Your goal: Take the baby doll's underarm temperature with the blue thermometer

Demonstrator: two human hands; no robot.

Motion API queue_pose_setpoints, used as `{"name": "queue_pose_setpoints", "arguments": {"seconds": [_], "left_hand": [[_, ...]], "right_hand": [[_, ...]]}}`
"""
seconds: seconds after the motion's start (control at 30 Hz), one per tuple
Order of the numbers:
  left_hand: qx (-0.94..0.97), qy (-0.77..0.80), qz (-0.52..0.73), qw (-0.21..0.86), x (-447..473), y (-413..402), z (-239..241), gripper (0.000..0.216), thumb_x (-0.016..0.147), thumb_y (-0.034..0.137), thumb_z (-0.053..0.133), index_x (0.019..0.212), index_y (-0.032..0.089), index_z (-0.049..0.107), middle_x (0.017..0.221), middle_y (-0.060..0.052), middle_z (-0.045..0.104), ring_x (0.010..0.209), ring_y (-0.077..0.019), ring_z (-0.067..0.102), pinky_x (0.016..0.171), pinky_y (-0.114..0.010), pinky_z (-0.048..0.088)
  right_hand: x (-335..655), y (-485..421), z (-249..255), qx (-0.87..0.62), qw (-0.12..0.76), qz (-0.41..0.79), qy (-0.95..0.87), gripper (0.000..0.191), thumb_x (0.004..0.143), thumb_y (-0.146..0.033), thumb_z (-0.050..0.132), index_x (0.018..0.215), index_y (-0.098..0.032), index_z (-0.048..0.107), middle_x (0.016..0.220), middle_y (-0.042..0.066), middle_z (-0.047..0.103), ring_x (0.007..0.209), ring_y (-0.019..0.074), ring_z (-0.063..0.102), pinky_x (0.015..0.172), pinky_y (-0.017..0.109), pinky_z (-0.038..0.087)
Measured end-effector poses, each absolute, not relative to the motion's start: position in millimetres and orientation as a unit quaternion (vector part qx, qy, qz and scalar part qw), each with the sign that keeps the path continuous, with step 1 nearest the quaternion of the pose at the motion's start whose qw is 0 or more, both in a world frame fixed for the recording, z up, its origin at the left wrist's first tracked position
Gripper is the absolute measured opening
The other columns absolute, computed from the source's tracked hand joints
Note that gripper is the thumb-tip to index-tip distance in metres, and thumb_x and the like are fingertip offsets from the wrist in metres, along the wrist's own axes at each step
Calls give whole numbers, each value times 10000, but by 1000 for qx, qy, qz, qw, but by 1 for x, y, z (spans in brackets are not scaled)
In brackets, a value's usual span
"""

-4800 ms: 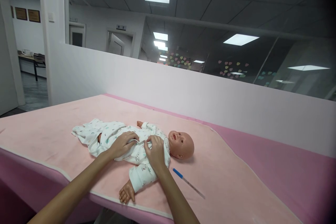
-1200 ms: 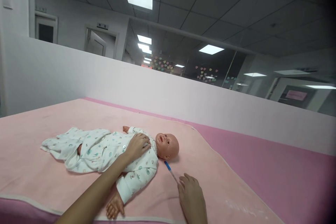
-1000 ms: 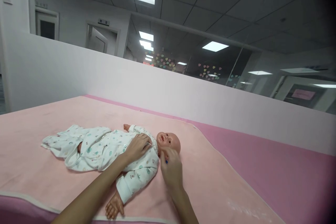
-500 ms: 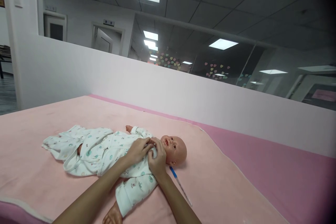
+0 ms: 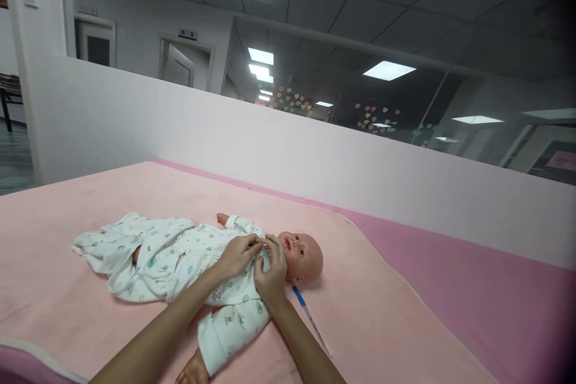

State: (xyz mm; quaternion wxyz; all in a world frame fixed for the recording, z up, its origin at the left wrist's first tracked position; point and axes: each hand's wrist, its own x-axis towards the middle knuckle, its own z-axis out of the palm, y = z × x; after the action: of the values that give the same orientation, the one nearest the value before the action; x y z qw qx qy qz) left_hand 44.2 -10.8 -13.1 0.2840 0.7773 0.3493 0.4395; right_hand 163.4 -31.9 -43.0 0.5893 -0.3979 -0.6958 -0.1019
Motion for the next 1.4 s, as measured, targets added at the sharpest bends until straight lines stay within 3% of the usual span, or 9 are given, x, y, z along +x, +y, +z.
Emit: {"name": "queue_pose_setpoints", "arguments": {"seconds": [0.27, 0.43, 0.67, 1.07, 1.27, 1.4], "left_hand": [[786, 330, 447, 270, 45, -9, -13, 242, 842, 311, 380, 786, 176, 573, 716, -6, 615, 666, -144, 544, 611, -232, 386], [783, 332, 457, 260, 46, -9, -14, 229, 819, 232, 359, 765, 173, 573, 714, -14, 621, 669, -147, 544, 648, -243, 398], [779, 358, 462, 226, 48, -5, -19, 207, 801, 213, 380, 676, 168, 540, 635, -3, 586, 601, -139, 503, 582, -236, 374], [785, 338, 455, 250, 45, -10, -13, 224, 787, 221, 423, 849, 186, 635, 833, -22, 667, 764, -172, 578, 697, -257, 424], [796, 361, 447, 192, 46, -17, -11, 201, 814, 238, 404, 755, 185, 588, 760, -10, 636, 698, -157, 552, 640, -258, 396], [805, 406, 431, 32, 49, -28, -12, 166, 822, 218, 404, 794, 191, 565, 778, -36, 621, 740, -188, 537, 705, -319, 363]], "right_hand": [[162, -32, -45, -405, 583, -169, -684, 281, 765, -71, 395, 959, -186, 564, 1004, 87, 523, 980, 199, 506, 834, 386, 461], [156, -38, -43, -426, 525, -232, -699, 299, 767, -61, 385, 973, -189, 559, 879, 56, 600, 836, 186, 542, 783, 376, 434], [153, -41, -40, -457, 510, -212, -697, 303, 776, -63, 377, 995, -180, 551, 907, 52, 621, 855, 184, 547, 819, 376, 398], [157, -37, -43, -438, 561, -166, -683, 237, 840, -121, 372, 998, -181, 539, 911, 65, 587, 876, 182, 530, 781, 349, 451], [159, -35, -44, -449, 579, -151, -663, 210, 837, -144, 385, 971, -174, 544, 979, 85, 532, 936, 193, 500, 828, 366, 435], [159, -36, -41, -452, 588, -127, -659, 217, 822, -104, 371, 930, -185, 541, 903, 61, 546, 857, 178, 512, 771, 341, 450]]}}
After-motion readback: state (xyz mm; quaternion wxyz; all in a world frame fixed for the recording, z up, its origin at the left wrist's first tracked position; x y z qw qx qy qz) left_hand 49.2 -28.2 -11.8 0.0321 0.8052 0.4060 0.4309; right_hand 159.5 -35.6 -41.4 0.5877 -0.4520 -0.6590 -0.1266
